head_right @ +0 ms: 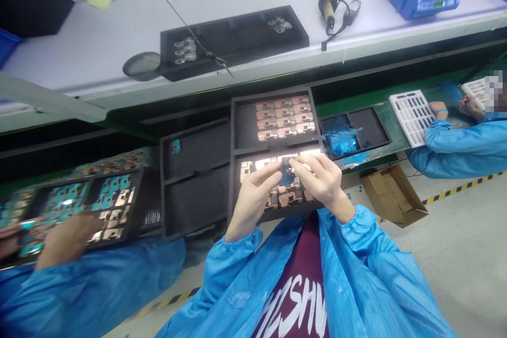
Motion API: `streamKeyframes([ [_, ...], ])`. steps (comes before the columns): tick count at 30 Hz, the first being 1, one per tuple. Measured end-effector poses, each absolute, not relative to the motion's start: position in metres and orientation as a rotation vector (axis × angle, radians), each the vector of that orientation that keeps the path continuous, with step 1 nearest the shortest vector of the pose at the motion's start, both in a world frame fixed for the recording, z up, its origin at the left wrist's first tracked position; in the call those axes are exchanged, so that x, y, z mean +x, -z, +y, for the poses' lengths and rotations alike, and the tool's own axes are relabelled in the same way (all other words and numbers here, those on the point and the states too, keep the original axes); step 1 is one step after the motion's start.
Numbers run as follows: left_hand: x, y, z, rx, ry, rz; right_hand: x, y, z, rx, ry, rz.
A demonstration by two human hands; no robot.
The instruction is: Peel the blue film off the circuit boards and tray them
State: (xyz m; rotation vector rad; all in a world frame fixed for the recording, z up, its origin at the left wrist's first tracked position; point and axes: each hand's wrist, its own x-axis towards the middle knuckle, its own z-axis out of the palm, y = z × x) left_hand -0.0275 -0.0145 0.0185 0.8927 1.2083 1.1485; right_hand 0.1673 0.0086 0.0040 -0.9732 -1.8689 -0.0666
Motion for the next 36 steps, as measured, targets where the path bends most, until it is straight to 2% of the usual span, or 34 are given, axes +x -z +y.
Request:
streamKeyframes([
  [6,-0.031,-0.018,-0.011,0.605,-1.079,1.080,0.172,0.001,0.008,-0.887,-0.158,-1.995],
  [12,-0.052,-0.021,0.006,0.534,-1.064,1.110,0.164,-0.004,0.003,-0.740,-0.119,-1.938],
  [16,-0.082,-0.017,0.061,0.700,-1.232,1.302,0.165,0.000,-0.001,-0.788,-0.200,-1.680],
  [19,-0.107,-0.010,0.124,0.904,-1.342,1.604,0.185,0.016,0.005,-1.026,-0.282,-1.453],
  [23,-0.122,0.001,0.193,1.187,-1.102,1.990,0.238,0.072,0.037,-1.412,-0.520,-1.104],
  [29,-0.123,0.008,0.220,1.361,-0.837,2.149,0.313,0.197,0.114,-1.790,-0.987,-0.892],
  [36,-0.119,0.006,0.218,1.617,-0.574,2.352,0.329,0.277,0.196,-2.188,-0.929,-0.982],
])
